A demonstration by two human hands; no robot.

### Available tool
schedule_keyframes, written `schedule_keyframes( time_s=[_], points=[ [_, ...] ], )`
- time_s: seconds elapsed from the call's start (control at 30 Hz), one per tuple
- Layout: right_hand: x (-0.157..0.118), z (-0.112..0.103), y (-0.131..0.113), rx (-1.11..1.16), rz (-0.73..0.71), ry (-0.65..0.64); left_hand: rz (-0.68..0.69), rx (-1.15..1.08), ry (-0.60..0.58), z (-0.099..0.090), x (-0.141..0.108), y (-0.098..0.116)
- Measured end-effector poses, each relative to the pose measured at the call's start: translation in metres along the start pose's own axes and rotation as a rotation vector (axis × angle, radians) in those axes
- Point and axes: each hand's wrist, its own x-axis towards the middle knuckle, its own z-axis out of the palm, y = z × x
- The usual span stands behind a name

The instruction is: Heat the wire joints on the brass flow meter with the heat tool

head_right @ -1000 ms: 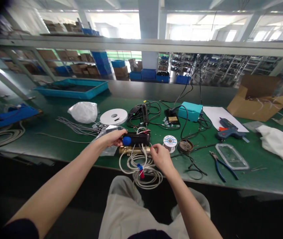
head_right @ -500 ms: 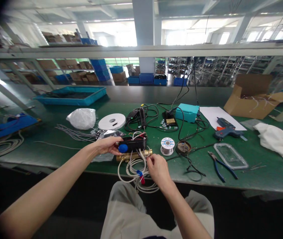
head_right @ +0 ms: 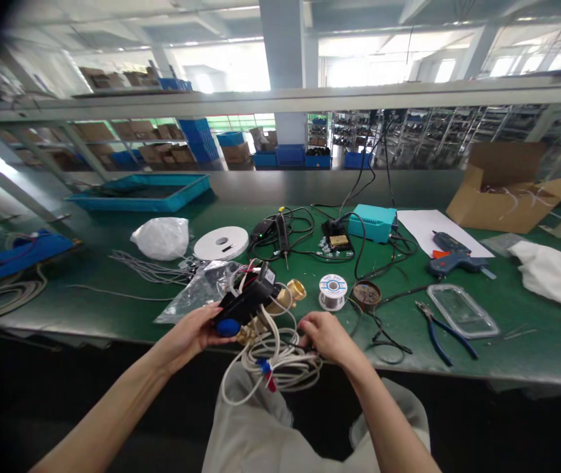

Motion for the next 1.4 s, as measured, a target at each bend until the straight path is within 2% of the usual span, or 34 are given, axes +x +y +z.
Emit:
schedule_keyframes(
  time_s=[0.07,0.1,0.27,0.4,0.53,0.63,0.77,0.93,1.17,1.3,1.4],
  points=[
    [-0.001,-0.002,0.0,0.055,-0.029,-0.099,-0.001,-0.066,0.0,0.003,0.001,-0.006],
    [-0.001,-0.002,-0.002,0.079,-0.058,-0.107,-0.003,-0.093,-0.002,0.006,0.002,-0.009],
    [0.002,-0.004,-0.017,0.142,-0.247,0.039,-0.008,-0.175,-0.065,0.024,0.008,-0.021],
    [0.005,0.002,-0.026,0.18,-0.331,0.036,-0.024,-0.217,-0.151,0.038,0.007,-0.03],
    [-0.001,-0.003,-0.027,0.102,-0.324,0.079,-0.099,-0.208,-0.265,0.036,0.01,-0.025],
    [-0.005,-0.014,-0.028,-0.151,-0.312,0.165,-0.154,-0.167,-0.293,0.027,0.022,-0.016],
    [-0.007,-0.024,-0.038,-0.638,-0.404,0.259,-0.163,-0.125,-0.262,0.026,0.049,-0.017],
    [-0.006,-0.024,-0.059,-0.977,-0.522,0.278,-0.179,-0.013,-0.237,0.025,0.073,-0.028],
    [-0.008,-0.013,-0.064,-1.152,-0.678,0.221,-0.154,0.193,-0.145,-0.007,0.074,-0.008],
    [-0.011,-0.004,-0.066,-1.17,-0.732,0.168,-0.105,0.413,-0.068,-0.007,0.088,-0.003],
    [-0.013,0.002,-0.07,-1.156,-0.76,0.144,0.011,0.6,0.043,-0.001,0.105,-0.003]
  ],
)
